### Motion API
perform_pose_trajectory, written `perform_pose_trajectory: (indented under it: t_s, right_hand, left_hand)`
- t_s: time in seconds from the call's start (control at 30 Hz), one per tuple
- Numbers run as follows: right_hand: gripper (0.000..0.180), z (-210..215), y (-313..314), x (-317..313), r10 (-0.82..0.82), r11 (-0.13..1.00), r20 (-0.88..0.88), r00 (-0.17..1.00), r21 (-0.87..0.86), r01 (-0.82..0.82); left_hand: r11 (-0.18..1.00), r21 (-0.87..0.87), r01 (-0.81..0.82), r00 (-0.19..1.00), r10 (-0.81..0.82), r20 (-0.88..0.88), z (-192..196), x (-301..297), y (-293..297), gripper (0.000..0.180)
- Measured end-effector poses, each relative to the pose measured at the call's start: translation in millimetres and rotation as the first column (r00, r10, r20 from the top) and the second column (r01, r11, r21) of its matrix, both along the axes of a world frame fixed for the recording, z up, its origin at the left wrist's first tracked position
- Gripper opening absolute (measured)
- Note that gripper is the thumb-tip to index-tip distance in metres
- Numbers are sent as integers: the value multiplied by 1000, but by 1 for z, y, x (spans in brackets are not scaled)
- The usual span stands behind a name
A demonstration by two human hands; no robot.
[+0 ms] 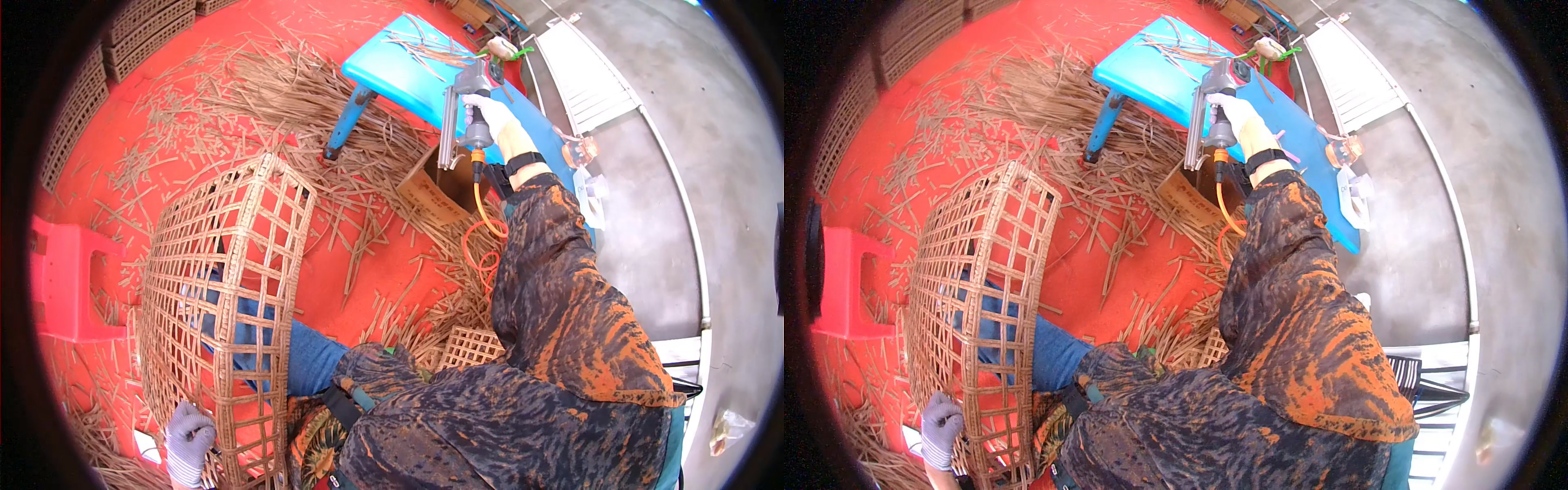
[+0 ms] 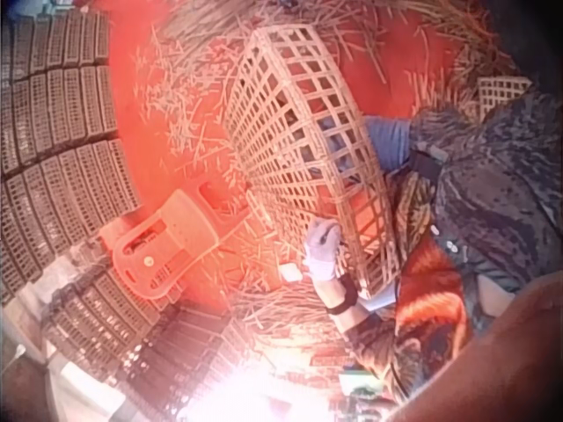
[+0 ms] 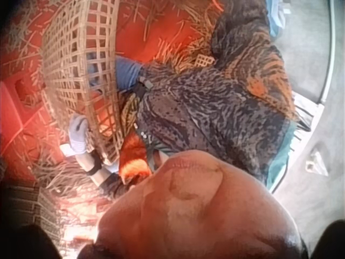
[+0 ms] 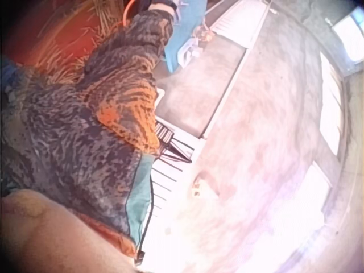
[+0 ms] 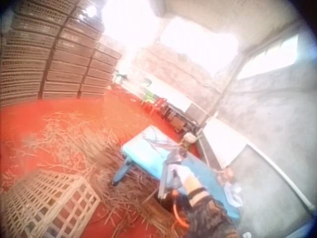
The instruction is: The recorder is weaving and reinforcing a large bamboo basket using bamboo strips and a pneumatic staple gun.
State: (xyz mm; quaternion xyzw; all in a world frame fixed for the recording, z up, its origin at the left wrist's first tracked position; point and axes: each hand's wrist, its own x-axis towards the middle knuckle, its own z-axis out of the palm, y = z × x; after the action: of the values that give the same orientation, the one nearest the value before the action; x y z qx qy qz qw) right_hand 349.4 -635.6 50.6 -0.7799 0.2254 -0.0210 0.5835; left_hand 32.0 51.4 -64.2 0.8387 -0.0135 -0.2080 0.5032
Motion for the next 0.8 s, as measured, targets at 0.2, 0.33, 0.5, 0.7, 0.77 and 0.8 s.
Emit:
perform_pose_trajectory:
  t_s: [0.2, 0.33, 0.5, 0.7, 0.77, 0.8]
  right_hand:
    - [24, 5, 22, -30, -5, 1000, 107, 994, -26, 8]
    - [27, -7, 54, -39, 65, 997, 88, 994, 31, -68]
    - [19, -21, 99, -95, 12, 1000, 73, 997, -16, -11]
    - [32, -14, 156, -95, 201, 971, -4, 980, 132, -199]
    - [33, 1, 189, -108, 294, 951, 14, 956, 98, -294]
    - [33, 8, 205, -117, 301, 950, 5, 953, 85, -301]
  left_hand:
    - [997, 74, -2, 996, -5, 95, -1, -12, 3, 19]
    - [867, 498, 8, 972, -123, 198, 23, -48, -20, 21]
    - [922, 351, -163, 974, 93, 209, 28, -50, -45, 41]
    - [965, 214, -153, 970, 106, 217, 4, -47, -15, 23]
    - [978, 135, -158, 949, 113, 296, -14, -44, -14, 17]
    - [979, 121, -165, 949, 124, 289, -14, -38, -15, 17]
